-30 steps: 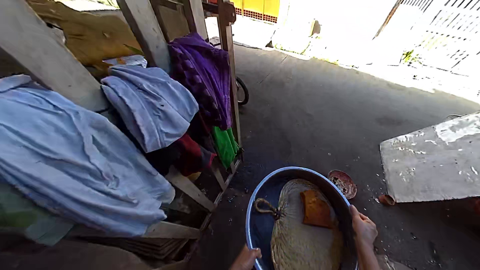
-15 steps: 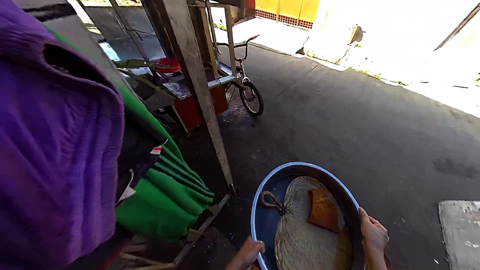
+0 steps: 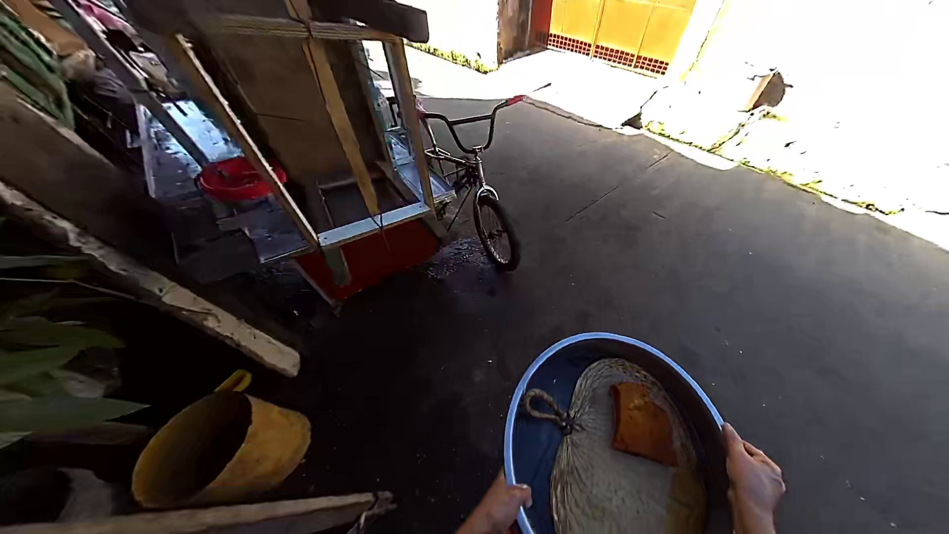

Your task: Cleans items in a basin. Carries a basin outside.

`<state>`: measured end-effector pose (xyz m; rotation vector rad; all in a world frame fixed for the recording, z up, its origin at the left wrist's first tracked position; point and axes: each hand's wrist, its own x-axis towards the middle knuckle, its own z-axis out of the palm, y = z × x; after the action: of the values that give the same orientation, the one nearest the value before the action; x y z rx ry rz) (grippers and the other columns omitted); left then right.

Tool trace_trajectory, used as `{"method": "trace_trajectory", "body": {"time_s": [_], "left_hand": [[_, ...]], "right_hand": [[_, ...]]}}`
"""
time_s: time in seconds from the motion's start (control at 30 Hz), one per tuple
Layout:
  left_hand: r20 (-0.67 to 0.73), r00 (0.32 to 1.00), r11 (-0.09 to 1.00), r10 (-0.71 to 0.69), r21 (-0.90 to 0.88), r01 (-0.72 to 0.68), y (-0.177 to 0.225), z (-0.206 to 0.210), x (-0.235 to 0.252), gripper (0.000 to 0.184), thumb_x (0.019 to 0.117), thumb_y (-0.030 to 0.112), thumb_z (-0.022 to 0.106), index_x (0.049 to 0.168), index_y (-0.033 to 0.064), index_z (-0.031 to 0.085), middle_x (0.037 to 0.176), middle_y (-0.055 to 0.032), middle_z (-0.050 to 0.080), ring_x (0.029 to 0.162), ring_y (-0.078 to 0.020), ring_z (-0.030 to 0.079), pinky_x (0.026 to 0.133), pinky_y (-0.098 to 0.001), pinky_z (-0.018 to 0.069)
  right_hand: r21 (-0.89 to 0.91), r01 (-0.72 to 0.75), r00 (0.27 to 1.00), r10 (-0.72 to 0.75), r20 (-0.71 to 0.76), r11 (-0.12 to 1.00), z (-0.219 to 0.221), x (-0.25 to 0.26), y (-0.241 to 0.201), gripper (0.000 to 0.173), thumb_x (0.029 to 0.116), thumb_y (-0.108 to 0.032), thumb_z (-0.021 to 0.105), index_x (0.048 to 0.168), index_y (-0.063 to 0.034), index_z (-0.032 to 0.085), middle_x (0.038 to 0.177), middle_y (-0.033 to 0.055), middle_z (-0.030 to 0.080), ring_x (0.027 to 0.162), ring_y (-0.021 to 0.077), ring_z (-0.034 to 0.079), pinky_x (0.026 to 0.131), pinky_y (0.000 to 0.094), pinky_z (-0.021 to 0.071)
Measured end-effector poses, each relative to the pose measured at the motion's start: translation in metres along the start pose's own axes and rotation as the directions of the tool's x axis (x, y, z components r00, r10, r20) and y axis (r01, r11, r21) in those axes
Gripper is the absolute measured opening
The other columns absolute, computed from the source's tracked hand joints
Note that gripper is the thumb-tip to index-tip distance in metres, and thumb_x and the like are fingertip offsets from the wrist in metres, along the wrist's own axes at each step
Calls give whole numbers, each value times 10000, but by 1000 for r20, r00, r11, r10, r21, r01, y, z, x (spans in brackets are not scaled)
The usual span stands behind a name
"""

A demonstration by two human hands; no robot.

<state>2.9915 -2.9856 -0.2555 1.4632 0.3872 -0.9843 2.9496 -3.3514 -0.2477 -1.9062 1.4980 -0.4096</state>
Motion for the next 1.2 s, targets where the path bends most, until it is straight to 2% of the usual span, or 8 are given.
{"method": "trace_trajectory", "body": {"time_s": [0.17,0.37,0.57,0.77,0.83,0.93,1.1,1.2], "left_hand": [[-4,999,998,-47,-37,47,118,39,97,544,925,-96,547,1439,-46,376,1159,-180,590,982,-204,617,847,-364,537],[-60,998,993,-34,-116,27,247,87,221,516,933,-114,539,1425,-51,395,1181,-176,579,1011,-191,605,876,-355,528],[-76,997,984,4,-177,-17,383,112,346,516,937,-105,541,1429,-37,401,1170,-161,593,1000,-177,617,867,-336,534],[-52,999,983,-3,-183,-7,525,123,485,545,950,-78,549,1463,-28,370,1215,-183,577,1030,-205,606,883,-362,525],[-44,999,981,31,-191,-39,577,121,536,561,931,-89,545,1459,-14,371,1205,-172,581,1020,-199,612,863,-362,533],[-36,999,973,38,-228,-45,649,127,600,526,927,-105,545,1429,-25,411,1227,-180,584,1060,-210,608,901,-374,524],[-66,997,961,51,-268,-66,770,126,704,537,935,-98,549,1443,-16,395,1228,-171,584,1061,-204,607,906,-367,522],[-105,994,948,24,-314,-56,831,133,765,491,950,-81,544,1421,-28,414,1192,-170,588,1028,-200,609,885,-366,525]], "right_hand": [[-21,25,1000,-25,8,999,54,124,-100,481,1002,-395,662,881,67,716,940,276,671,935,388,608,870,608,425],[-46,91,992,-86,92,995,136,272,-227,455,1009,-379,656,927,63,726,971,272,675,962,378,606,894,598,423],[-68,168,977,-157,143,984,230,409,-357,470,1012,-396,644,875,49,710,925,237,669,911,340,602,862,578,431],[-52,211,968,-202,146,976,320,537,-483,477,1019,-399,629,947,64,716,1003,264,671,982,361,605,905,586,432],[-28,229,966,-223,130,973,355,581,-531,470,1014,-398,636,928,57,714,962,244,671,939,339,607,878,574,443],[-29,261,958,-255,129,965,401,646,-598,468,1010,-409,641,896,38,715,924,218,673,906,320,609,855,564,449],[-50,310,935,-295,197,949,497,754,-713,472,1012,-417,633,936,38,732,992,240,684,976,344,614,904,580,437],[-61,371,907,-347,240,927,553,814,-784,479,1014,-419,629,893,36,719,945,228,677,933,334,612,877,575,442]]}}
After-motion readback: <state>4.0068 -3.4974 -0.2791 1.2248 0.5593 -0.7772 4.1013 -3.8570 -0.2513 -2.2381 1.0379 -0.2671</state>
